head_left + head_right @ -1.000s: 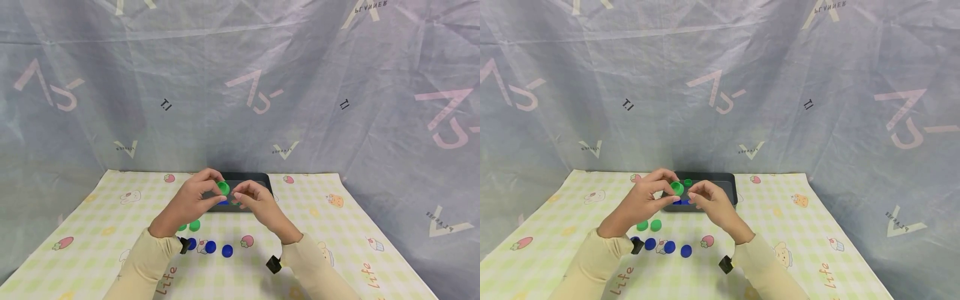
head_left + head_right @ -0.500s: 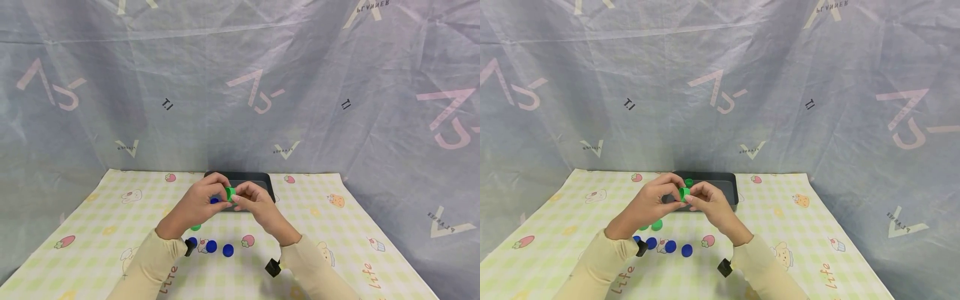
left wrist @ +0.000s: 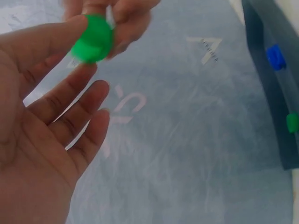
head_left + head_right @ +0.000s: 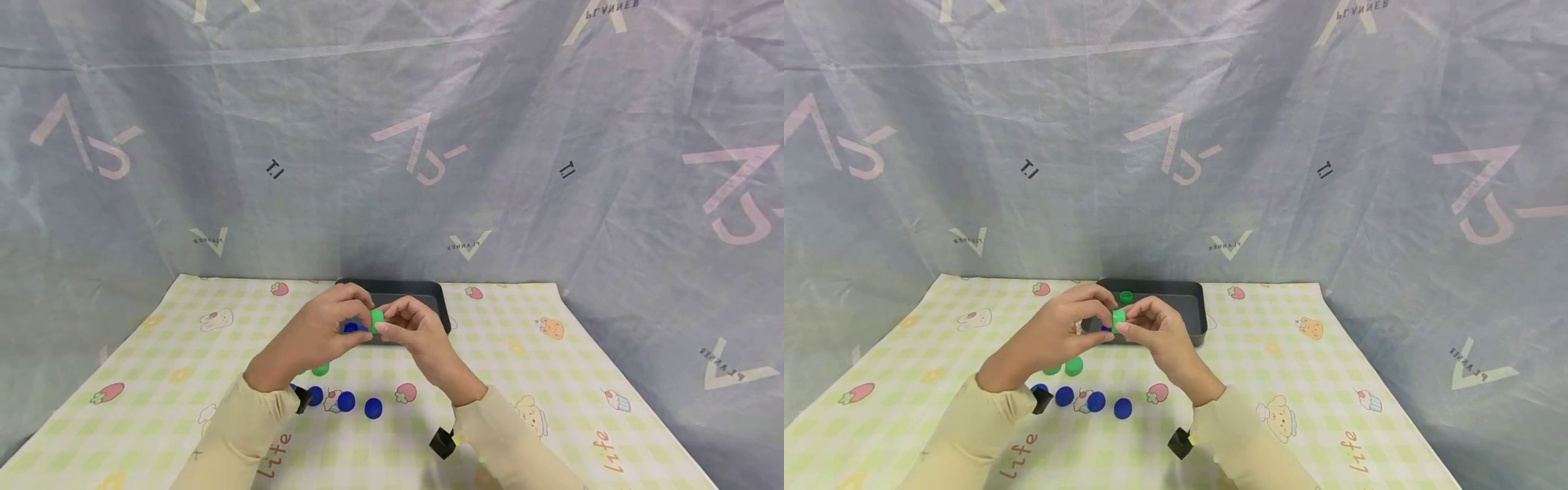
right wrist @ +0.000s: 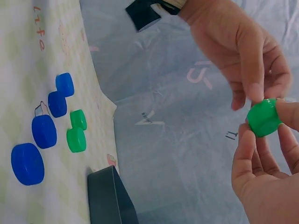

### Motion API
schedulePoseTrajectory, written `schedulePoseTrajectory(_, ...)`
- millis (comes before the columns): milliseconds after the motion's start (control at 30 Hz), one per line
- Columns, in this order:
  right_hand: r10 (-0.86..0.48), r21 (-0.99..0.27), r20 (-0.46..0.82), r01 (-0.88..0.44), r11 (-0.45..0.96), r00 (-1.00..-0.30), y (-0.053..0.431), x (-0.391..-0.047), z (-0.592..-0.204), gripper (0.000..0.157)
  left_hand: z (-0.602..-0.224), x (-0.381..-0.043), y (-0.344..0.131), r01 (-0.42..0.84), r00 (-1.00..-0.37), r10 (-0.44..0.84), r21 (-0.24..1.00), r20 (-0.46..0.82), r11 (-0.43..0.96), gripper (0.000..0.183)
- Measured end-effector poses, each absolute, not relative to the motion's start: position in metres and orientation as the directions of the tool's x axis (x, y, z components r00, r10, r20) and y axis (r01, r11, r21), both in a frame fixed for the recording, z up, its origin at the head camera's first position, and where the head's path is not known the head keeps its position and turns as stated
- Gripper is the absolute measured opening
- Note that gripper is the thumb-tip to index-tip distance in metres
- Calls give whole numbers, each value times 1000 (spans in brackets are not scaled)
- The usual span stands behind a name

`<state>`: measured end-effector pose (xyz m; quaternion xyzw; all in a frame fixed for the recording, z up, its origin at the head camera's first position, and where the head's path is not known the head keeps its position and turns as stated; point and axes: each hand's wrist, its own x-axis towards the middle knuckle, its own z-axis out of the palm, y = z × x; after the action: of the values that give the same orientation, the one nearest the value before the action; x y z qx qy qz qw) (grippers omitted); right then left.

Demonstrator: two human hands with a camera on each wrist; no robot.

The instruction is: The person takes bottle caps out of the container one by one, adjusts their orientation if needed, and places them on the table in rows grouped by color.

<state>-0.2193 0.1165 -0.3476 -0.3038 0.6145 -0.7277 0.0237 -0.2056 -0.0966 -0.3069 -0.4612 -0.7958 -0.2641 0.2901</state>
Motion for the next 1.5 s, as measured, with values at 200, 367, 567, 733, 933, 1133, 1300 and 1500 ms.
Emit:
schedulePoseTrajectory(200, -407, -905, 417, -414, -101, -813, 111, -225, -358, 15, -297, -202, -110, 861, -433, 551, 146, 713, 487, 23)
schedulePoseTrajectory(367, -445, -804, 391, -535, 262, -806, 105, -236, -381, 13, -295, -201, -119, 858, -431, 533, 147, 728, 492, 22)
schedulePoseTrajectory(567, -541, -710, 279, -550, 440, -793, 101, -248, -401, 12, -293, -202, -124, 867, -412, 530, 141, 741, 477, 21)
schedulePoseTrajectory(733, -617, -654, 216, -581, 484, -757, 95, -254, -407, 12, -291, -203, -125, 873, -402, 532, 137, 745, 469, 20)
schedulePoseTrajectory(933, -649, -599, 149, -590, 541, -746, 85, -261, -414, 13, -288, -203, -127, 859, -421, 522, 140, 742, 492, 18)
schedulePoseTrajectory(1133, -657, -559, 122, -598, 574, -744, 76, -270, -419, 15, -288, -202, -127, 852, -446, 518, 167, 730, 497, 16)
schedulePoseTrajectory(1300, -670, -551, 90, -597, 583, -737, 67, -276, -419, 14, -288, -201, -128, 852, -443, 514, 167, 734, 496, 17)
schedulePoseTrajectory(1500, -674, -517, 84, -611, 600, -734, 63, -278, -420, 13, -290, -203, -128, 852, -455, 527, 180, 718, 491, 16)
